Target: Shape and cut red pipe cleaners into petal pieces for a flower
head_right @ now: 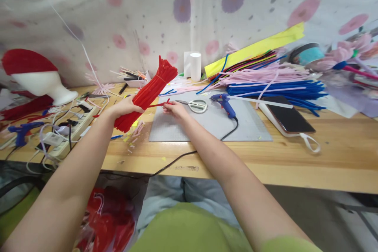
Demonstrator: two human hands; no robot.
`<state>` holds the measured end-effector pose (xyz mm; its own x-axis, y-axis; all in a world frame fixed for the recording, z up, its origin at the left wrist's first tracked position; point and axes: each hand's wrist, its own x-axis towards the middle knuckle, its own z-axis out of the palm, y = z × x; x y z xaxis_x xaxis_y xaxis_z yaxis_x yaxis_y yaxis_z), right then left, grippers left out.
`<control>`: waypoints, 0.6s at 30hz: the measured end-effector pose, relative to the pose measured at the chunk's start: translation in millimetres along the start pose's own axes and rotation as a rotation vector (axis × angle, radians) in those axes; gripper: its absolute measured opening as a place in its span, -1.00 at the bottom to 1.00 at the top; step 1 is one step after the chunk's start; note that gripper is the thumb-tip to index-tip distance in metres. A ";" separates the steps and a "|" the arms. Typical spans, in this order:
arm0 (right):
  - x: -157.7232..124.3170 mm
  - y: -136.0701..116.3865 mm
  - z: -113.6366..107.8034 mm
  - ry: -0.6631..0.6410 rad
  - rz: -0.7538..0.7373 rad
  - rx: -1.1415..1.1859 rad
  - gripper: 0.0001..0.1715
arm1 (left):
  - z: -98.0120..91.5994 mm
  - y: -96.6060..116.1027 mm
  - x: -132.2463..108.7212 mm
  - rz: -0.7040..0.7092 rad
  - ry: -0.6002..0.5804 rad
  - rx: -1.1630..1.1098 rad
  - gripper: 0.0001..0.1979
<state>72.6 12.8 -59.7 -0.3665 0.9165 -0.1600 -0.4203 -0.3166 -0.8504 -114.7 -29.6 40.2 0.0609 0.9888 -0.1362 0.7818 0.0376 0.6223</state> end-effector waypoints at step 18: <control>-4.2 -21.2 -24.1 0.591 -0.303 0.063 -0.89 | -36.2 -12.5 -1.4 -0.150 0.540 0.238 -0.38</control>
<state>103.0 21.6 -53.1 0.2840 0.9414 -0.1819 -0.4878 -0.0214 -0.8727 -147.0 -26.2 60.6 -0.3352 0.9111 0.2398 0.8786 0.2104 0.4287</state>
